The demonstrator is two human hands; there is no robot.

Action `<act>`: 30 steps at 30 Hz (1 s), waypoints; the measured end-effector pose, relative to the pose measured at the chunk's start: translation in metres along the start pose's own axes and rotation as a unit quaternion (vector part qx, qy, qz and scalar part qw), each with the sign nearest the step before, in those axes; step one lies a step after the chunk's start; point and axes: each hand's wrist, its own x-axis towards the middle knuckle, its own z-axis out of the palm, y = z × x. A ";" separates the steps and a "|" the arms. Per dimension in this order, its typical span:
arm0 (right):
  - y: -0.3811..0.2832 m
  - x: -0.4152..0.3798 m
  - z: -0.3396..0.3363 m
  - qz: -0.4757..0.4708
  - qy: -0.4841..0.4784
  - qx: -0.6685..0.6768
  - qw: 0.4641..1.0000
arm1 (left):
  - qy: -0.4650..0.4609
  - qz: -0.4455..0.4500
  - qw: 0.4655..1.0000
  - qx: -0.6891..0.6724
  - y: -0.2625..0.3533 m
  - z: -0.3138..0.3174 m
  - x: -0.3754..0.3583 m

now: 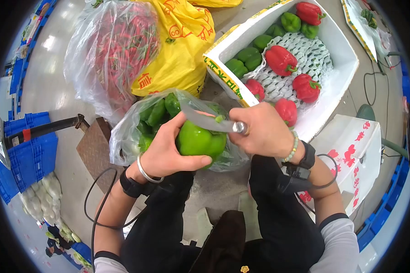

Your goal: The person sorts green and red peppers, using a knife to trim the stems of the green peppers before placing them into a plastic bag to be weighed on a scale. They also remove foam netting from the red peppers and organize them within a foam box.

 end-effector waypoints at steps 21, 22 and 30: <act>0.033 -0.012 0.091 0.097 0.187 -0.009 0.978 | 0.138 -0.029 0.873 -0.466 -0.020 -0.040 -0.006; 0.039 -0.014 0.096 0.124 0.145 -0.031 0.981 | 0.129 -0.029 0.872 -0.471 -0.022 -0.041 -0.007; 0.030 0.004 0.046 0.255 0.141 0.211 0.933 | -0.004 -0.102 0.983 0.151 -0.039 -0.049 -0.011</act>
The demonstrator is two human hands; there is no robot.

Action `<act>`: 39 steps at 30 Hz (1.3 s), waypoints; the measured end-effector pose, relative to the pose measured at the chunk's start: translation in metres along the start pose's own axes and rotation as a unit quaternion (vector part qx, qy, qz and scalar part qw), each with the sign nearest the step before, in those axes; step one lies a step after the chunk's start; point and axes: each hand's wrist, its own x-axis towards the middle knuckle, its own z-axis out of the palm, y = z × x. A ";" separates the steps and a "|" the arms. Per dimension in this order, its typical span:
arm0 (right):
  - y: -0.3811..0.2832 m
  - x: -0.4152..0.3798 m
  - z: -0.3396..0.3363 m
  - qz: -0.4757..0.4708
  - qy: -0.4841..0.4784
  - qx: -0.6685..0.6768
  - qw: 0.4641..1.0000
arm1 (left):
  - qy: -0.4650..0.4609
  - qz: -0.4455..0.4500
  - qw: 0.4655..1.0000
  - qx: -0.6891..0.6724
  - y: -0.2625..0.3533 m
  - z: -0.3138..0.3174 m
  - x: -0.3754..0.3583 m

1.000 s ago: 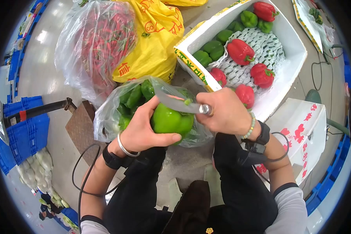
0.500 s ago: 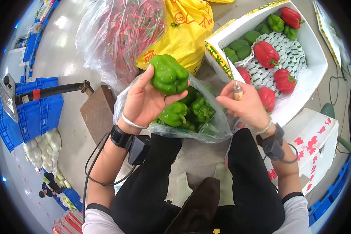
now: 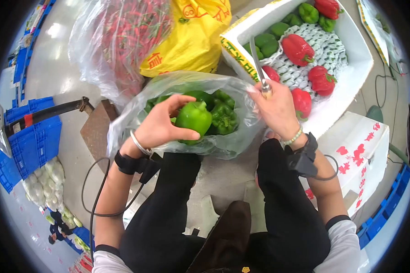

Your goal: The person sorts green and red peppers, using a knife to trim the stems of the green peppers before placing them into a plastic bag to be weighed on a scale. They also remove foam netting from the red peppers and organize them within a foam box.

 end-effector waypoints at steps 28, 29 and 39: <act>0.057 0.213 -0.194 -0.051 0.408 -0.250 0.876 | 0.129 0.123 0.950 0.255 0.002 0.038 0.024; 0.056 0.226 -0.190 -0.038 0.437 -0.303 0.846 | 0.128 0.118 0.953 0.247 0.002 0.038 0.023; 0.085 0.269 -0.168 -0.043 0.490 -0.312 0.813 | 0.138 0.095 0.961 0.222 -0.008 0.036 0.018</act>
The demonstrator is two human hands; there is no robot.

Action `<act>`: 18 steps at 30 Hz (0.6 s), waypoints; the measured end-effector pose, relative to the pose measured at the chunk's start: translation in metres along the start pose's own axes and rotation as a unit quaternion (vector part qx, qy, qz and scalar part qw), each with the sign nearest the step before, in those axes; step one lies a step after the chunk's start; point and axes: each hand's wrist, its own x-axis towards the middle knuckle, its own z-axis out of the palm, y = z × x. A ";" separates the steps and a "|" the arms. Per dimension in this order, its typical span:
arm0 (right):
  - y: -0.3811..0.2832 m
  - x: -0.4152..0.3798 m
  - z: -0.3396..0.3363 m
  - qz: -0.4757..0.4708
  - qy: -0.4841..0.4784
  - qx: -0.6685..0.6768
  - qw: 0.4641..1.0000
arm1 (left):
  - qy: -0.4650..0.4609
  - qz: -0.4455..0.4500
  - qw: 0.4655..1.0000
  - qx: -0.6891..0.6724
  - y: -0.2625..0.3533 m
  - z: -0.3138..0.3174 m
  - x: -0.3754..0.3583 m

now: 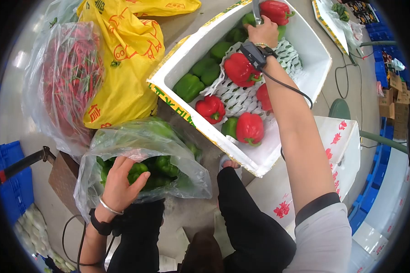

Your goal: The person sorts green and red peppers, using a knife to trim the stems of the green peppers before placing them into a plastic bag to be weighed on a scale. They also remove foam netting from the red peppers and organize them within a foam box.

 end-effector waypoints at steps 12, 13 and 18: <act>0.018 0.020 -0.047 0.154 -0.126 0.263 0.944 | -0.055 0.015 0.996 -0.063 0.022 -0.020 0.005; 0.018 0.012 -0.066 0.241 -0.141 0.379 0.882 | -0.076 0.009 0.993 -0.089 0.026 -0.024 0.007; 0.014 -0.046 -0.168 0.273 -0.300 0.617 0.674 | -0.182 -0.055 0.889 -0.417 0.042 -0.028 0.013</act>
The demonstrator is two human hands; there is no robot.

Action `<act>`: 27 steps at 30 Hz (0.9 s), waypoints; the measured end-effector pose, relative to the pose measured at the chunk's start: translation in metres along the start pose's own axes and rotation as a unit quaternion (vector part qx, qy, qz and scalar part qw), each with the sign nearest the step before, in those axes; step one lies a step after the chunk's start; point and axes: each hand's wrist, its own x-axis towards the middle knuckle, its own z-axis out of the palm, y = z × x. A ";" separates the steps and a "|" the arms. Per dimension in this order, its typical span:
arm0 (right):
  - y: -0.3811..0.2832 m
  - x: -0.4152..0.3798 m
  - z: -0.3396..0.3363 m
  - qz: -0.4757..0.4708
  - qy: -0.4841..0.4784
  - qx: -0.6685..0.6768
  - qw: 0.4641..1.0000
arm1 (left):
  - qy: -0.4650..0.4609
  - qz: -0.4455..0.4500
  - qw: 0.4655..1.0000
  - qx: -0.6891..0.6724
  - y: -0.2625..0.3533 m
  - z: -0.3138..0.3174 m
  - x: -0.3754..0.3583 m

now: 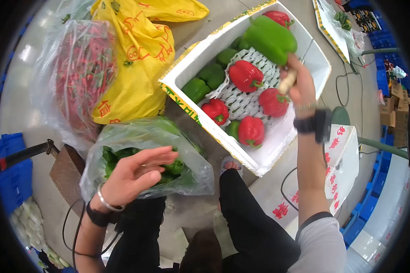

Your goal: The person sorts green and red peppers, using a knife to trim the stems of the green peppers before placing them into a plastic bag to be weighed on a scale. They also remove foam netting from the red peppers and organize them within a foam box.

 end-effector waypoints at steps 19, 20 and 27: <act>0.029 -0.160 0.134 -0.291 -0.302 -0.515 0.748 | 0.262 0.161 0.934 0.183 0.014 0.006 -0.012; 0.029 -0.161 0.139 -0.329 -0.321 -0.522 0.719 | 0.254 0.157 0.937 0.184 0.015 0.007 -0.012; 0.032 -0.162 0.152 -0.329 -0.341 -0.536 0.699 | 0.198 0.152 0.947 0.203 0.012 0.008 -0.019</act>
